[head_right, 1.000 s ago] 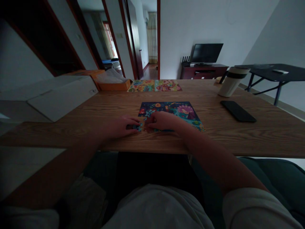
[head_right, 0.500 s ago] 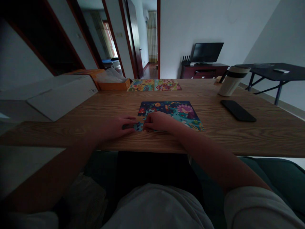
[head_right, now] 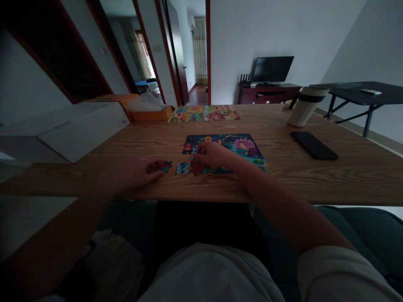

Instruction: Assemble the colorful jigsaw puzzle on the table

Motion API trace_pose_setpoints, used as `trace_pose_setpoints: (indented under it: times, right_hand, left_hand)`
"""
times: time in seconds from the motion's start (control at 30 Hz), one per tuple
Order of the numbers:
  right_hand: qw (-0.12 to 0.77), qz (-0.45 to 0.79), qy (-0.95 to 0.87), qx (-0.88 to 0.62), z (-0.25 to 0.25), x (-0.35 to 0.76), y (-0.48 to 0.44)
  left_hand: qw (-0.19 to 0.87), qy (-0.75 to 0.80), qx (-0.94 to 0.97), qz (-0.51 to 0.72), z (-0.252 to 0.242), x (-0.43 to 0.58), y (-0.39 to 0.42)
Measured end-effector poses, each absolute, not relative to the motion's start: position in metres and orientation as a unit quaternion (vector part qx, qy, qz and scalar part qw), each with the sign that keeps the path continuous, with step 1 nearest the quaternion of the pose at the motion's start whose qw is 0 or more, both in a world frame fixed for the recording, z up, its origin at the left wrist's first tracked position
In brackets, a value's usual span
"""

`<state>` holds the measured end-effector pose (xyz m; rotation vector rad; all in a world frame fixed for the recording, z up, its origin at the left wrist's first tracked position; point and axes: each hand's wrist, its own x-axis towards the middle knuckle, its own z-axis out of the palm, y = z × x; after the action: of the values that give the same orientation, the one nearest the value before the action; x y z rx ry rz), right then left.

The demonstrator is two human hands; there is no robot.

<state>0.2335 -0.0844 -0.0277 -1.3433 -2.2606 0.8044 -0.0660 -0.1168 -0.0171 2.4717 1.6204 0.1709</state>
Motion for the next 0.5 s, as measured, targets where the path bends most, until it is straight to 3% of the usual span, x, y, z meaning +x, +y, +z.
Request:
trace_pose_setpoints:
  times: [0.17, 0.3, 0.5]
  right_hand:
    - [0.2, 0.261, -0.812, -0.482, -0.034, 0.24, -0.075]
    - [0.189, 0.272, -0.813, -0.479, -0.031, 0.242, -0.075]
    - [0.091, 0.309, -0.869, -0.375, -0.024, 0.243, -0.082]
  left_hand:
    - [0.08, 0.551, 0.83, 0.048, -0.02, -0.055, -0.108]
    - [0.181, 0.557, 0.808, 0.067, -0.02, -0.059, -0.095]
    - [0.251, 0.533, 0.804, 0.077, -0.017, -0.064, -0.071]
